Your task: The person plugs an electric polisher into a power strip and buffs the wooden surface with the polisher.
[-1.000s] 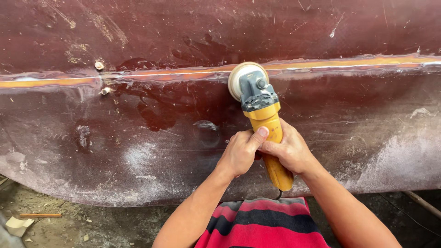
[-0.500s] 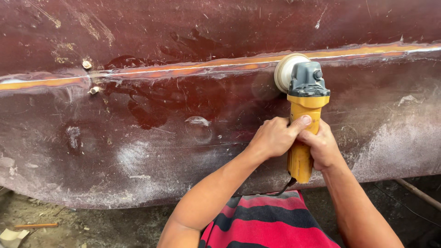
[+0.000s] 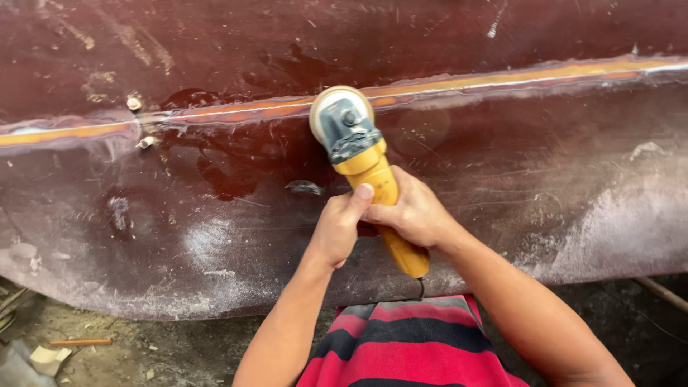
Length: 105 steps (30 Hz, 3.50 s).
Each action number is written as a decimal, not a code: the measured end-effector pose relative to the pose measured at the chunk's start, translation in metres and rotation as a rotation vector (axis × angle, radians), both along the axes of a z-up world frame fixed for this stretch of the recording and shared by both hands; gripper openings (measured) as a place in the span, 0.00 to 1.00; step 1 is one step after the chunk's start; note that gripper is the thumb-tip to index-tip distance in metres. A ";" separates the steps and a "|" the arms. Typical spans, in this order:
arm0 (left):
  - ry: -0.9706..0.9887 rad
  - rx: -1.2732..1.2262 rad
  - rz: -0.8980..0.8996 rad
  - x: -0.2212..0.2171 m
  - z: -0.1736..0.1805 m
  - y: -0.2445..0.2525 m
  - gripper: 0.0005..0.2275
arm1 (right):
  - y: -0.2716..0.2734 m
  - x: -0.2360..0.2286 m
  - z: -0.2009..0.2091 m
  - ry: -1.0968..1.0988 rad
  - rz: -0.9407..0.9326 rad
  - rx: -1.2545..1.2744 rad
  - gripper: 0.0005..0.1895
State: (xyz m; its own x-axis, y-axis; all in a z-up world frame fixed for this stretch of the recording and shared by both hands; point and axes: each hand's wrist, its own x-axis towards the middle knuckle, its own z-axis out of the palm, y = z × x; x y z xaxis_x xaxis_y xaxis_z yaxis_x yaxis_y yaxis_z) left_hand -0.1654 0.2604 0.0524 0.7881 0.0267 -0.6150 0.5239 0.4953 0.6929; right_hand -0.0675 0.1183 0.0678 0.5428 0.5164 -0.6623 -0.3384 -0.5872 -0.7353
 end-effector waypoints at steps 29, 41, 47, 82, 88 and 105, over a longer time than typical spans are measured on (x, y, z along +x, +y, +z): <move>-0.008 0.077 -0.166 0.031 -0.009 -0.061 0.28 | -0.071 0.006 -0.020 0.100 -0.218 0.190 0.25; -0.013 0.241 -0.466 0.099 -0.022 -0.140 0.30 | -0.165 0.033 -0.025 0.194 -0.515 0.242 0.21; 0.015 0.421 -0.644 0.111 -0.017 -0.159 0.35 | -0.192 0.020 -0.031 0.153 -0.663 0.294 0.22; -0.652 1.520 -0.256 0.061 -0.010 0.003 0.20 | -0.136 0.002 -0.023 0.187 -0.615 0.243 0.23; -0.297 1.732 -0.632 0.037 -0.050 0.117 0.33 | -0.065 -0.002 -0.014 0.177 -0.386 0.228 0.28; 0.262 1.740 -0.394 0.064 -0.047 0.103 0.40 | -0.169 0.027 -0.012 0.138 -0.860 0.174 0.22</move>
State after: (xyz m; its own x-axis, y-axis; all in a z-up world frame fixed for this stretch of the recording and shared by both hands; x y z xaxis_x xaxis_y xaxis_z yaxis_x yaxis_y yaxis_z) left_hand -0.1012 0.3632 0.0055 0.8041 0.5645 -0.1862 0.5886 -0.7998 0.1173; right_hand -0.0409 -0.0503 0.0558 0.7107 0.0661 -0.7004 -0.7030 0.0270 -0.7107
